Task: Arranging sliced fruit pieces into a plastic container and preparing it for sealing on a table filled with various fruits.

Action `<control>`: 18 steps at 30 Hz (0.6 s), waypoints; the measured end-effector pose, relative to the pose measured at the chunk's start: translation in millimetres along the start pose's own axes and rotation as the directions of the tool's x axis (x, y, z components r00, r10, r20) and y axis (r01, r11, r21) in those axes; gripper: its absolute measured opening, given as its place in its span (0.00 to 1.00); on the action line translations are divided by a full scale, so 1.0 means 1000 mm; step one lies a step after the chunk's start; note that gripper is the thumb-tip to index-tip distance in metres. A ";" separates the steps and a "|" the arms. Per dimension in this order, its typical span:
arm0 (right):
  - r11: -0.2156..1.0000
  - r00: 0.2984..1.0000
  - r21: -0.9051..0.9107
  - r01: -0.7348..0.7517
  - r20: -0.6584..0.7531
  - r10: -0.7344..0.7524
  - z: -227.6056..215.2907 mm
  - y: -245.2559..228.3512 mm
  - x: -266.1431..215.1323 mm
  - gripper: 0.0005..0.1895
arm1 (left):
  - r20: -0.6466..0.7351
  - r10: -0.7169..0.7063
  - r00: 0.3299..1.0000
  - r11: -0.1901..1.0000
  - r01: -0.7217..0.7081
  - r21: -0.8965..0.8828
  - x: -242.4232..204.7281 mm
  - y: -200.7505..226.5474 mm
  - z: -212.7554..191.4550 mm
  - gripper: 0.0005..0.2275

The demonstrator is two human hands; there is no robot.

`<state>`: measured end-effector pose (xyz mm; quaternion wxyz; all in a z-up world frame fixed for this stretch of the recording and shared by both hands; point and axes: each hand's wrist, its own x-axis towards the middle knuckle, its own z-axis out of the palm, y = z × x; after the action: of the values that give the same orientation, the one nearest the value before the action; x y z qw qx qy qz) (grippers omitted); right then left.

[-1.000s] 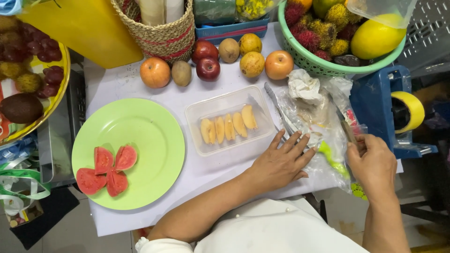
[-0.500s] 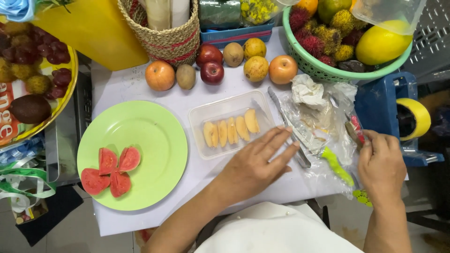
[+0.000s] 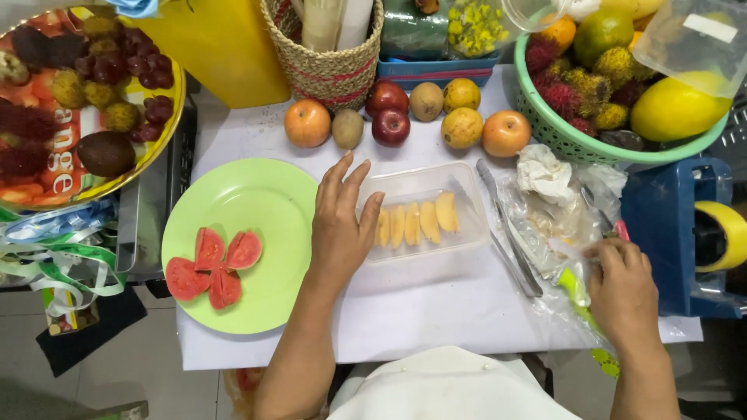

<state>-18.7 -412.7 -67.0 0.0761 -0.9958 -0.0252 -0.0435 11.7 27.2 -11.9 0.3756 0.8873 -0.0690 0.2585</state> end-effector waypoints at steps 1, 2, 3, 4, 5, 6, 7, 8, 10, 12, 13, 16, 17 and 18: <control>1.000 1.000 -0.001 0.005 -0.007 -0.005 -0.003 -0.001 0.004 0.15 | -0.009 0.003 1.000 1.000 -0.003 0.001 0.001 -0.002 0.002 0.17; 0.999 0.999 -0.030 -0.029 0.019 0.030 -0.005 -0.003 0.005 0.13 | -0.002 -0.021 1.000 1.000 0.021 0.013 0.000 -0.004 0.002 0.18; 0.996 0.997 -0.059 -0.063 0.044 0.066 -0.006 -0.005 0.006 0.12 | 0.003 -0.046 0.999 0.999 0.045 0.025 -0.002 -0.006 0.002 0.19; 0.997 0.997 -0.057 -0.055 0.041 0.058 -0.008 -0.005 0.007 0.12 | -0.004 -0.047 0.999 0.998 0.047 0.029 -0.002 -0.009 0.002 0.19; 0.996 0.994 -0.056 -0.071 0.078 0.075 -0.010 -0.006 0.007 0.13 | -0.003 -0.080 0.997 0.997 0.080 0.022 -0.003 -0.012 0.003 0.18; 0.995 0.989 -0.056 -0.087 0.115 0.093 -0.012 -0.005 0.007 0.14 | -0.001 -0.112 0.994 0.994 0.112 0.014 -0.004 -0.015 0.003 0.17; 0.995 0.990 -0.055 -0.080 0.112 0.086 -0.013 -0.003 0.007 0.14 | -0.009 -0.114 0.993 0.993 0.114 0.017 -0.003 -0.020 0.004 0.17; 0.997 0.993 -0.007 -0.079 0.090 0.079 -0.014 0.000 0.006 0.17 | -0.011 -0.124 0.992 0.992 0.124 -0.004 -0.004 -0.024 0.005 0.17; 0.996 0.995 0.040 -0.076 0.072 0.073 -0.017 -0.001 0.003 0.20 | -0.012 -0.139 0.990 0.990 0.138 -0.025 -0.004 -0.029 0.006 0.16; 0.987 0.999 0.158 -0.025 -0.021 0.029 -0.023 -0.010 0.000 0.15 | 0.033 -0.179 0.983 0.982 0.180 -0.053 -0.003 -0.030 0.006 0.16; 0.987 0.999 0.158 -0.026 -0.018 0.029 -0.015 -0.003 0.000 0.15 | 0.035 -0.181 0.983 0.982 0.182 -0.053 -0.004 -0.031 0.007 0.16; 0.991 0.994 0.090 0.098 0.048 -0.103 -0.004 0.007 0.004 0.16 | 0.070 -0.243 0.968 0.967 0.247 -0.066 -0.003 -0.030 0.008 0.16; 0.999 0.989 0.051 0.009 0.147 -0.017 -0.010 0.002 0.008 0.15 | 0.099 -0.251 0.963 0.963 0.259 -0.077 -0.003 -0.028 0.007 0.16; 0.997 0.967 0.004 -0.077 0.243 0.074 -0.017 -0.004 0.010 0.15 | 0.128 -0.261 0.957 0.958 0.273 -0.087 -0.003 -0.026 0.005 0.17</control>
<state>-10.1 -411.0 -49.2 0.0805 -0.9934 0.0033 0.0817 19.5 41.9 -32.5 0.4480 0.8812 0.0167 0.1497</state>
